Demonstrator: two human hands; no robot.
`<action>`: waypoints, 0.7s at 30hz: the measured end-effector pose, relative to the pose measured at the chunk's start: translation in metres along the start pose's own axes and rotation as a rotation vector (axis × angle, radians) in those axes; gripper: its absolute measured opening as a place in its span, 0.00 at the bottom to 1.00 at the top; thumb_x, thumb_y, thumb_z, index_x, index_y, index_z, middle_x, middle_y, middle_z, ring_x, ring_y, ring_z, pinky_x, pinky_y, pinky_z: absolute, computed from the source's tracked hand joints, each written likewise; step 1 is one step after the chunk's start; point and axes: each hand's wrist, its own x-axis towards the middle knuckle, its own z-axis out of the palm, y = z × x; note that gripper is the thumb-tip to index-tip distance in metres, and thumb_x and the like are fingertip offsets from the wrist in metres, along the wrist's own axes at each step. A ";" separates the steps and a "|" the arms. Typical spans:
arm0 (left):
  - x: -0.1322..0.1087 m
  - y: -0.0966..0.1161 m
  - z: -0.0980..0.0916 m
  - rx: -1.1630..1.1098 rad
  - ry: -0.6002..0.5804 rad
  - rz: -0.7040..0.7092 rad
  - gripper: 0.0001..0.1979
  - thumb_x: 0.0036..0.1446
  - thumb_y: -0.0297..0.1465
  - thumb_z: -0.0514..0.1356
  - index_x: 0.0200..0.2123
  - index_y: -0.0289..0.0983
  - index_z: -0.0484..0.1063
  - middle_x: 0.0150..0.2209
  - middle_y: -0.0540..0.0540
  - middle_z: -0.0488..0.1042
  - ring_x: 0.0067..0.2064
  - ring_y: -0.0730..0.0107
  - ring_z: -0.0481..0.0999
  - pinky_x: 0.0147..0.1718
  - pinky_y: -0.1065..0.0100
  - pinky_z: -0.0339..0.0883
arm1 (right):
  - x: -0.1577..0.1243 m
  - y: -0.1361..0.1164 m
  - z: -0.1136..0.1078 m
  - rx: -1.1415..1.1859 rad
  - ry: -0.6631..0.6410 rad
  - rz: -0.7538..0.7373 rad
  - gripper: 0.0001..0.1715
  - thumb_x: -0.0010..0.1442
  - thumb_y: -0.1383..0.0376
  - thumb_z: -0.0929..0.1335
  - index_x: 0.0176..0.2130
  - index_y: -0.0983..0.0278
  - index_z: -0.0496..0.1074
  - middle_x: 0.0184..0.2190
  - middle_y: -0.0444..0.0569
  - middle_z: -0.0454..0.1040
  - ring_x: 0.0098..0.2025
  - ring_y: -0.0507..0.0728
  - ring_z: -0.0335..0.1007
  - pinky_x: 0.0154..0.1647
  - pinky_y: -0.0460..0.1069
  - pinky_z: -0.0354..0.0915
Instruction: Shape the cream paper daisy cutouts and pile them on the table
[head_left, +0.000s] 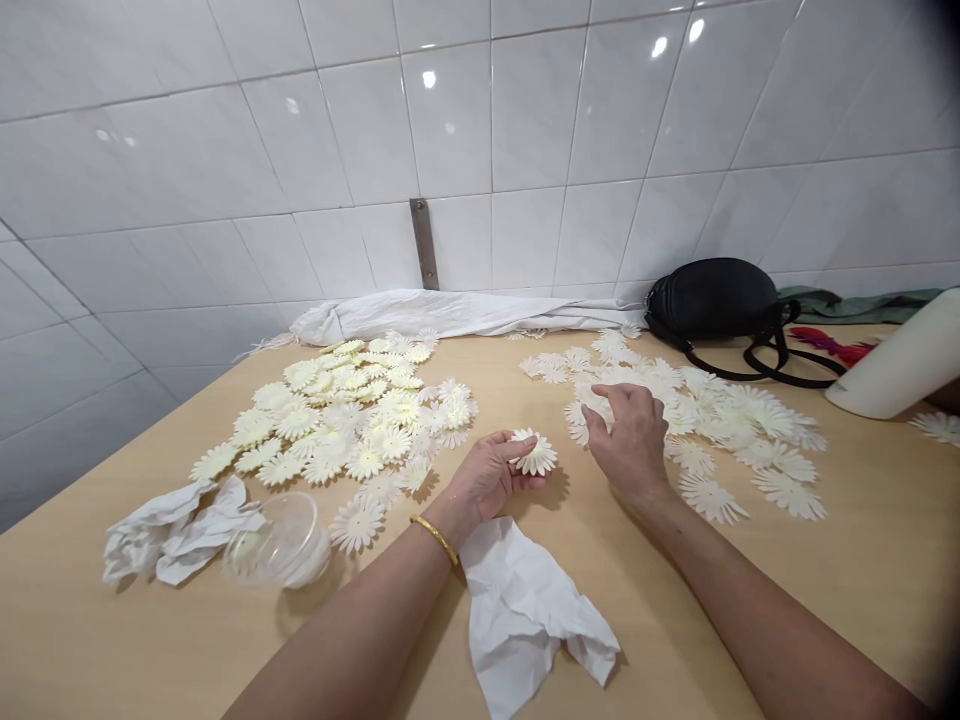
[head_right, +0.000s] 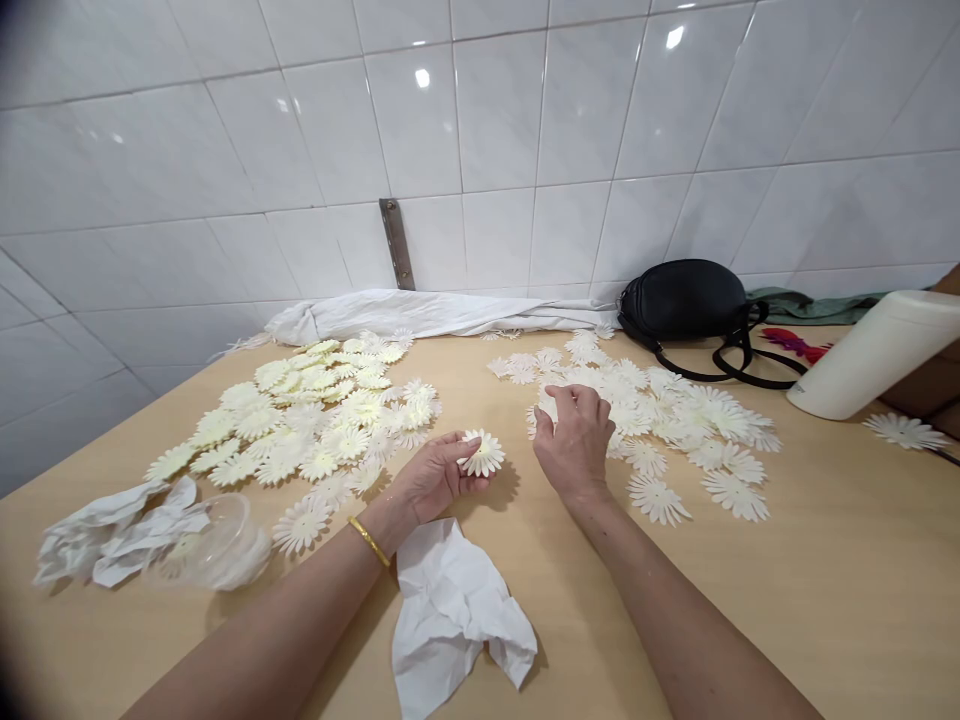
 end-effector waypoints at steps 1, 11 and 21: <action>0.000 0.000 0.000 -0.001 -0.008 -0.004 0.08 0.42 0.24 0.64 0.27 0.31 0.67 0.28 0.44 0.72 0.27 0.72 0.72 0.26 0.70 0.67 | 0.000 0.000 0.000 -0.002 -0.006 -0.007 0.13 0.53 0.62 0.63 0.38 0.63 0.71 0.40 0.55 0.67 0.44 0.64 0.58 0.40 0.56 0.56; 0.005 -0.007 -0.002 0.156 0.064 0.094 0.11 0.37 0.29 0.66 0.25 0.31 0.69 0.21 0.49 0.67 0.21 0.78 0.65 0.20 0.73 0.58 | -0.009 -0.018 -0.001 0.827 -0.551 0.180 0.17 0.55 0.54 0.62 0.31 0.65 0.70 0.26 0.47 0.69 0.28 0.52 0.63 0.29 0.48 0.59; 0.001 -0.001 0.002 0.290 0.050 0.239 0.16 0.43 0.41 0.62 0.23 0.34 0.63 0.17 0.54 0.60 0.15 0.83 0.56 0.15 0.75 0.47 | -0.014 -0.023 -0.002 1.062 -0.728 0.277 0.20 0.55 0.51 0.62 0.26 0.65 0.69 0.21 0.43 0.63 0.25 0.50 0.57 0.28 0.46 0.56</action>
